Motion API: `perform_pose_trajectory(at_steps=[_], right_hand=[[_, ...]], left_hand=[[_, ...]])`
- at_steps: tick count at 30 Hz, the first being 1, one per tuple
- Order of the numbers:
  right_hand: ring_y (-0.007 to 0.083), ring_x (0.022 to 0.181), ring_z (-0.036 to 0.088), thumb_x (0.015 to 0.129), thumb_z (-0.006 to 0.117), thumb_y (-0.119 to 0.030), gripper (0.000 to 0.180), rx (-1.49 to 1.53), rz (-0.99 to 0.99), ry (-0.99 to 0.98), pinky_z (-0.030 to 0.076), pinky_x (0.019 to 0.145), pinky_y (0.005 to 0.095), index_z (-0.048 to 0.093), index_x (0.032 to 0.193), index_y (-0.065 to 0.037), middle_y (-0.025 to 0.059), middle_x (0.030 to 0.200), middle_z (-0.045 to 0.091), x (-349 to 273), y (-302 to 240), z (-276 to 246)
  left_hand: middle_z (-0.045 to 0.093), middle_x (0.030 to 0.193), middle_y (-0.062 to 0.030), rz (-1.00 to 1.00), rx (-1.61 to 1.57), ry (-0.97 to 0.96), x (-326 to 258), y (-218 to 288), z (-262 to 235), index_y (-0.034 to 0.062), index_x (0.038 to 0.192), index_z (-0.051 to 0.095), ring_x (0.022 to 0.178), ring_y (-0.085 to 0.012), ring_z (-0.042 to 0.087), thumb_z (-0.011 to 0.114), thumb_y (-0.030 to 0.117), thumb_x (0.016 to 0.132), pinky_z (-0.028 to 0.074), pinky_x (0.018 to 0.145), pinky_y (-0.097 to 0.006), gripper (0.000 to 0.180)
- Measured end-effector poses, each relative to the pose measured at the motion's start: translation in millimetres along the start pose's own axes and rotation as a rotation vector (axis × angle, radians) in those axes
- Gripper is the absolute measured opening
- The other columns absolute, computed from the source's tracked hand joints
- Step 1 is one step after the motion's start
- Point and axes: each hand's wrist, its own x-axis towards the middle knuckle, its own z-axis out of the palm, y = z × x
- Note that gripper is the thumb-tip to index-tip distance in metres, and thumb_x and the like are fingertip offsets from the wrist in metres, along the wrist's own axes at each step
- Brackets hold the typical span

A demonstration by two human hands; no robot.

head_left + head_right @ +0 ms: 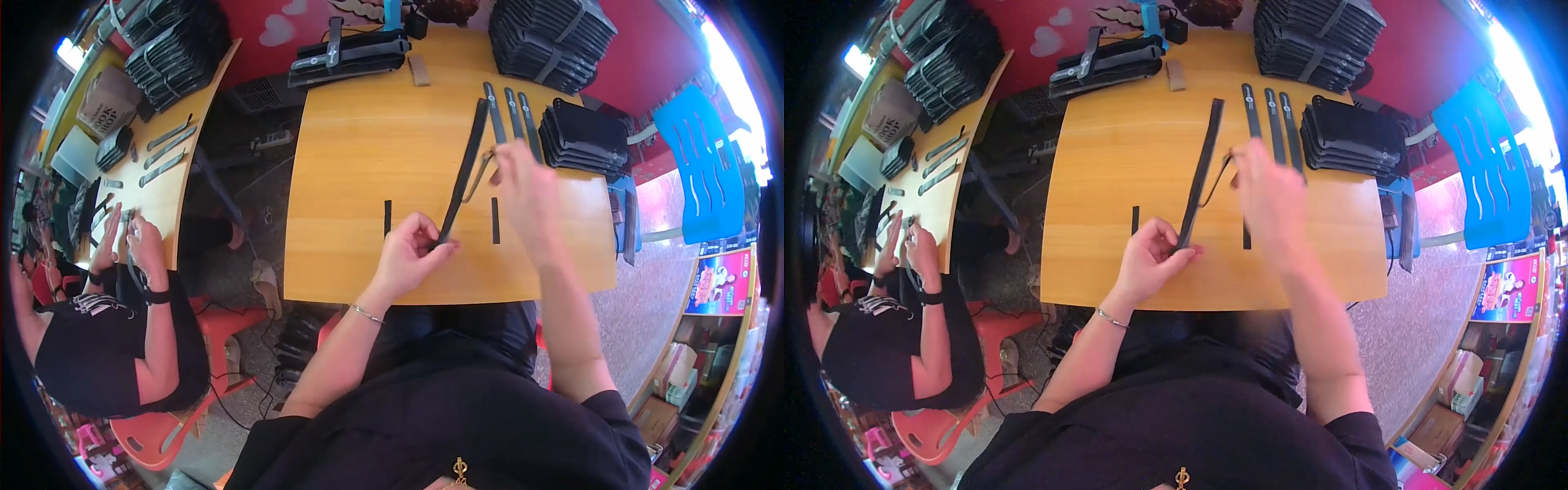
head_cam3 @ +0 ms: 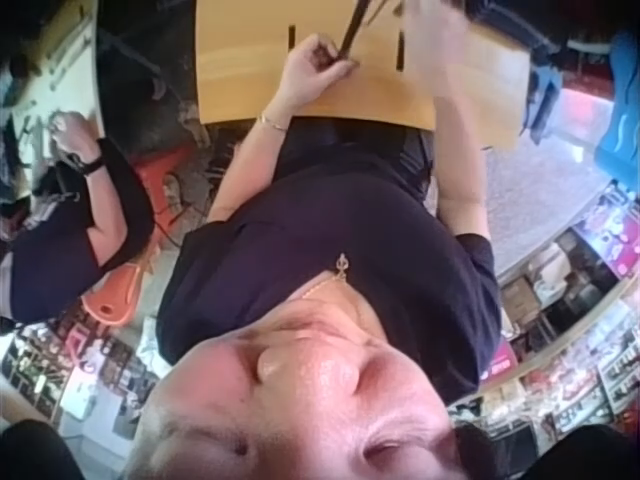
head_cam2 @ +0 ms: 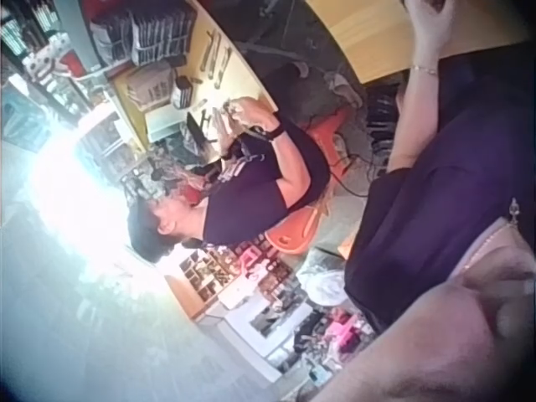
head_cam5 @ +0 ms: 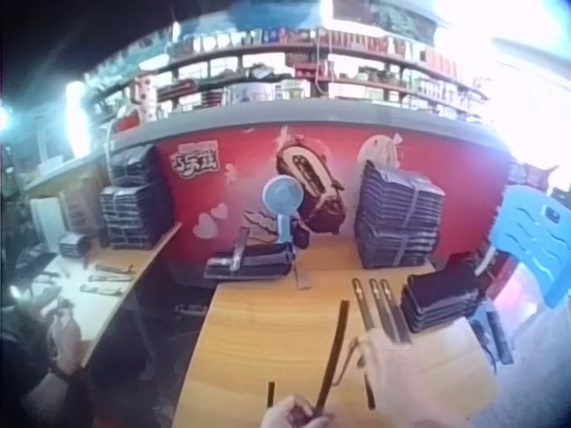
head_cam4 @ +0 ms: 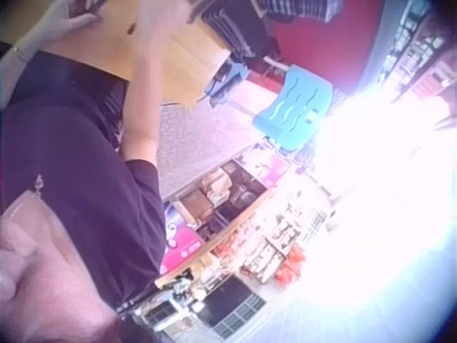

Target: The person assembles hardware components and logo plates onto leather straps by hand, using a plastic jig to aid in the assembly process.

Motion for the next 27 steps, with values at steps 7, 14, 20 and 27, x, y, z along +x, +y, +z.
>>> perform_pose_trajectory(at_steps=[7,14,20,27], right_hand=[[0.0318,0.063,0.062,0.086,0.055,-0.014,0.022,-0.014,-0.107,-0.390,0.048,0.060,0.0381,0.057,0.107,-0.008,0.0131,0.064,0.062,-16.0,-10.6,-19.2],[0.0352,0.062,0.060,0.081,0.063,-0.020,0.042,-0.131,-0.069,-0.428,0.047,0.060,0.0406,0.054,0.121,-0.012,0.0162,0.065,0.061,-34.1,-20.9,-25.0],[0.0322,0.067,0.062,0.076,0.069,-0.032,0.053,-0.074,0.054,-0.453,0.050,0.063,0.0398,0.052,0.124,-0.015,0.0148,0.075,0.064,-30.2,-26.7,-19.5],[0.0174,0.076,0.061,0.075,0.072,-0.011,0.033,0.323,-0.262,-0.135,0.047,0.061,0.0284,0.063,0.106,-0.008,0.0072,0.088,0.064,-16.9,-26.3,26.9]], left_hand=[[0.052,0.101,-0.0114,-0.007,-0.139,0.061,9.9,5.6,0.9,-0.0004,0.114,0.039,0.100,-0.0243,0.060,0.043,-0.005,0.090,0.050,0.088,-0.035,0.025],[0.053,0.082,-0.0103,0.023,-0.339,0.153,8.1,-1.3,-9.5,0.0050,0.106,0.043,0.076,-0.0260,0.060,0.039,-0.003,0.085,0.049,0.067,-0.037,0.023],[0.049,0.073,-0.0071,-0.016,-0.362,0.212,6.2,4.9,-6.6,0.0072,0.104,0.044,0.060,-0.0225,0.055,0.040,0.007,0.092,0.045,0.049,-0.034,0.013],[0.045,0.063,-0.0056,-0.068,-0.291,0.205,5.4,12.8,-1.8,0.0071,0.103,0.044,0.048,-0.0195,0.050,0.037,0.016,0.097,0.043,0.044,-0.030,0.013]])
